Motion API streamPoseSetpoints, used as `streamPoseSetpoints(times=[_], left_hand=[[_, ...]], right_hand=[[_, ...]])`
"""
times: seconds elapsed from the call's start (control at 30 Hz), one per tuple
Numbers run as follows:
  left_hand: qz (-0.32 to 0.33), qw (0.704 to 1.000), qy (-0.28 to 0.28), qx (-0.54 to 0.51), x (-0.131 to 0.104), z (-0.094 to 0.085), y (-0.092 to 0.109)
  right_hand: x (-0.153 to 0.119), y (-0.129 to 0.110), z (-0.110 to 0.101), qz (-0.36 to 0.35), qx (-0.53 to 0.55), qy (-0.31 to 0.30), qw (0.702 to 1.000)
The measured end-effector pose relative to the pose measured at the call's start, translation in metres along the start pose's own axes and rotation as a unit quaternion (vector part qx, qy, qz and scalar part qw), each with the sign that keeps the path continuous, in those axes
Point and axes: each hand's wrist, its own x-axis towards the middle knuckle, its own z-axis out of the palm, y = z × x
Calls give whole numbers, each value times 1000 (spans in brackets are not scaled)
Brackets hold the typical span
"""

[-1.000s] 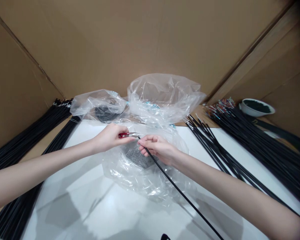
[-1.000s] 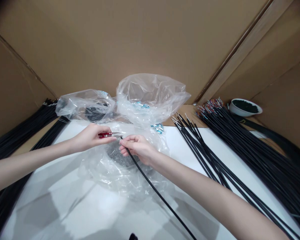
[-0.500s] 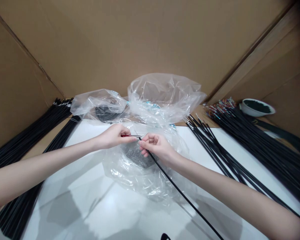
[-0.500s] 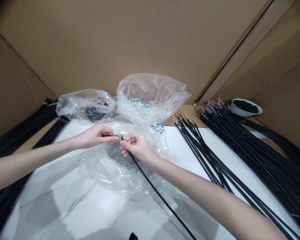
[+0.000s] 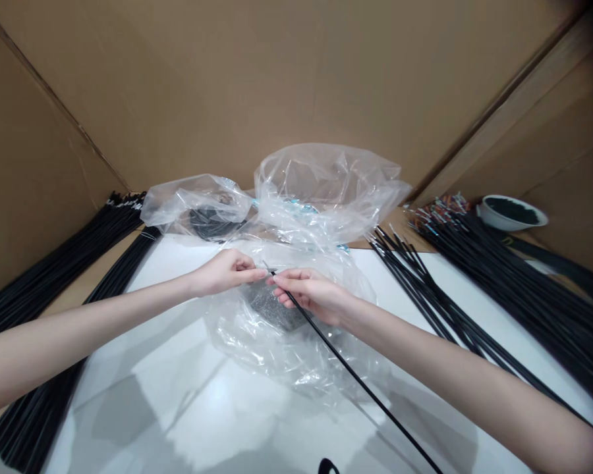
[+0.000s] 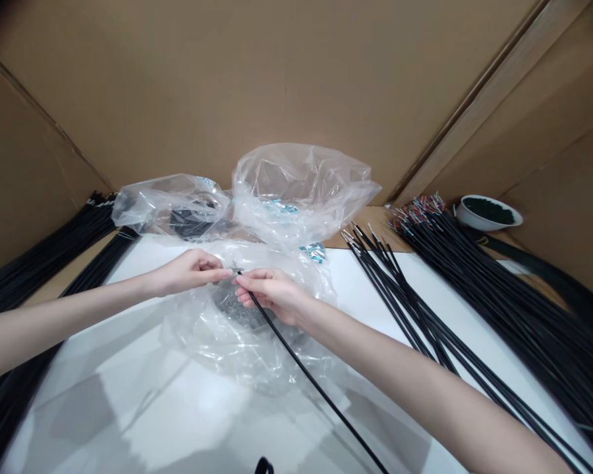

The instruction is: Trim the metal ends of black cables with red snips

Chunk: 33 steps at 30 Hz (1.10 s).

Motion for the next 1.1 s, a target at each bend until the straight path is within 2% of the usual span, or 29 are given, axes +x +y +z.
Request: streamPoseSetpoints(times=[0.1,0.23,0.4,0.57,0.7,1.1], left_hand=[[-4,1000,1,7,0,2,-2],[-8,1000,2,24,0,2,-3],[0,998,-3,69,-1,-5,0],[49,990,28,131,-4,-14,8],[82,981,56,168,-5,-12,9],[98,974,32,200,-3,-7,11]], right_hand=[[2,1,0,8,18,-15,1000],[4,3,4,12,34,-3,999],[4,6,4,5,39,2,999],[4,6,0,-12,50,-3,999],[4,6,0,-12,46,-3,999],[1,5,3,-46,14,28,998]])
